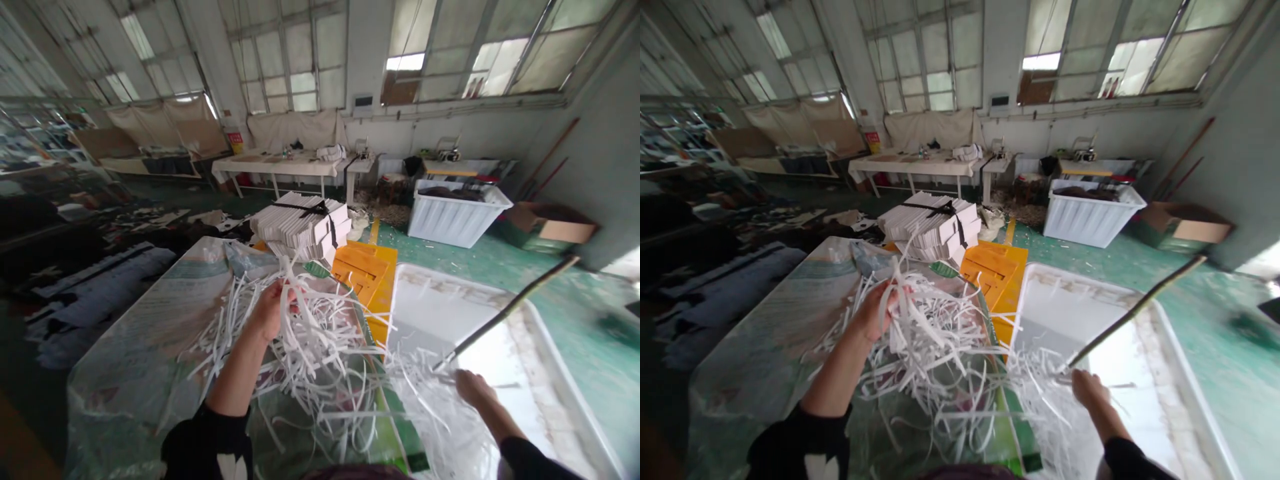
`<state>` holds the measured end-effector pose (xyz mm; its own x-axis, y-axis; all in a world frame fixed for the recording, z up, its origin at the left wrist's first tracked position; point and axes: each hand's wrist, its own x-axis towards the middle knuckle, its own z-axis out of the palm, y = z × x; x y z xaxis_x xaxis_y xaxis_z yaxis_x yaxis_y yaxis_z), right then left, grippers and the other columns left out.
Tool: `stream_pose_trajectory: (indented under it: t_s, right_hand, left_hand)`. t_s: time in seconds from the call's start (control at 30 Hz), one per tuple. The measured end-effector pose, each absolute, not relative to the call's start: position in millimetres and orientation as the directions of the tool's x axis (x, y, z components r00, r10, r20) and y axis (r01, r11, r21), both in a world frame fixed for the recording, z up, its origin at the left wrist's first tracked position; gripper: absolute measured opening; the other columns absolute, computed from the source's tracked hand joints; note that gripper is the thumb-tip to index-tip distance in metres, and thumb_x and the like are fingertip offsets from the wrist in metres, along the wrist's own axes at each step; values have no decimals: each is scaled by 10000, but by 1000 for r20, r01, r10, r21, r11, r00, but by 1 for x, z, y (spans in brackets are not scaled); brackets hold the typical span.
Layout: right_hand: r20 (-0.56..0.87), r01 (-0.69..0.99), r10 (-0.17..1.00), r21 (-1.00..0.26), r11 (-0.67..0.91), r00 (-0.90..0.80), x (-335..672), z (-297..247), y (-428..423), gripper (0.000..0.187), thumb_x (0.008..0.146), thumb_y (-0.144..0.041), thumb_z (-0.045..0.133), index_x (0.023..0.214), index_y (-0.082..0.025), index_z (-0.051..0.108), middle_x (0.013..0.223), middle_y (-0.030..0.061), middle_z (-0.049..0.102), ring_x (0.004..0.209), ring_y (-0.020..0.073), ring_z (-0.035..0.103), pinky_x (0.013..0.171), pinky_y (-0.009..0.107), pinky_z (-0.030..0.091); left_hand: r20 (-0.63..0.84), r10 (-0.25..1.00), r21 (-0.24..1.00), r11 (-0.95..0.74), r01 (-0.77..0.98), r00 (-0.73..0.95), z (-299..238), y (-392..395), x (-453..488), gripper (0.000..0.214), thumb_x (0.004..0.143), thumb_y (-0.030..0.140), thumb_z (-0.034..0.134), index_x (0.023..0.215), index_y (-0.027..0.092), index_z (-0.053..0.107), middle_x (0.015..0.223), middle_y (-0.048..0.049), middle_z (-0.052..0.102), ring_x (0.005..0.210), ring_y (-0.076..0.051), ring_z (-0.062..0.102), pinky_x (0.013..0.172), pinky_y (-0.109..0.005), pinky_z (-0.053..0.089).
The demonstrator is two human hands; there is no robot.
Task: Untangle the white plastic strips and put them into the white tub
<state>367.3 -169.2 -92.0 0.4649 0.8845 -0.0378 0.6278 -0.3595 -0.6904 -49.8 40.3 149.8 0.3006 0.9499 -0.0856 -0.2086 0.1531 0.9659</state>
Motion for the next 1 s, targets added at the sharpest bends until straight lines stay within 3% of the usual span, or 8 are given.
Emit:
stream_pose_trajectory:
  t_s: [0.07,0.17,0.27,0.37,0.5,0.63,0.8,1.0]
  right_hand:
    - [-59,608,874,-696,-382,482,342,-85,-145,61,606,-233,565,598,-190,607,631,84,662,664,230,646,661,383,527]
    - [-52,502,942,-836,-222,331,274,-49,-103,372,636,-275,613,988,-157,628,1060,146,655,938,257,623,816,404,497]
    - [3,241,1000,-971,-4,30,195,4,-73,469,750,-402,580,1163,-181,550,1153,109,610,1004,221,587,800,335,493]
    - [93,86,992,-991,100,-82,143,42,-60,332,779,-429,566,980,-172,621,882,38,655,773,160,584,639,253,446]
    - [0,63,996,-998,-6,93,126,47,-59,291,740,-418,591,610,-162,537,504,-50,459,483,75,379,495,225,297]
    - [-73,-102,987,-993,-59,145,131,37,-64,314,739,-449,581,618,-165,525,517,-42,479,481,74,367,497,227,276]
    - [-94,-227,987,-972,-63,130,128,44,-74,349,683,-473,650,596,-150,550,532,-31,505,483,67,364,490,225,260]
    - [-89,-288,963,-958,-12,255,121,50,-67,345,659,-465,674,577,-147,569,482,-36,500,458,70,386,485,221,296]
  left_hand:
    - [-72,938,973,141,-184,338,156,37,-40,321,546,338,765,727,152,577,624,13,643,505,-110,587,424,-183,413]
    - [-75,905,975,154,-159,419,156,33,-24,303,575,340,745,750,149,588,655,-5,666,528,-131,611,433,-192,426]
    - [-84,857,988,137,-67,508,149,28,-10,307,618,354,692,818,133,622,736,-45,692,594,-158,637,446,-205,449]
    - [-85,853,995,96,6,514,143,26,-5,306,646,335,626,874,131,635,772,-51,694,592,-152,629,440,-214,464]
    - [-46,923,997,20,74,381,136,31,-13,185,635,255,563,759,141,638,644,-10,657,544,-134,603,403,-187,431]
    - [-28,966,997,9,72,257,128,35,-22,114,617,217,531,673,155,608,576,11,629,546,-130,609,417,-168,417]
    - [5,983,999,-11,31,185,124,36,-19,167,615,245,551,744,150,596,616,17,613,544,-119,599,404,-161,397]
    - [-62,914,997,79,-25,400,117,19,-8,319,637,397,644,823,152,558,701,4,614,542,-114,598,376,-157,330]
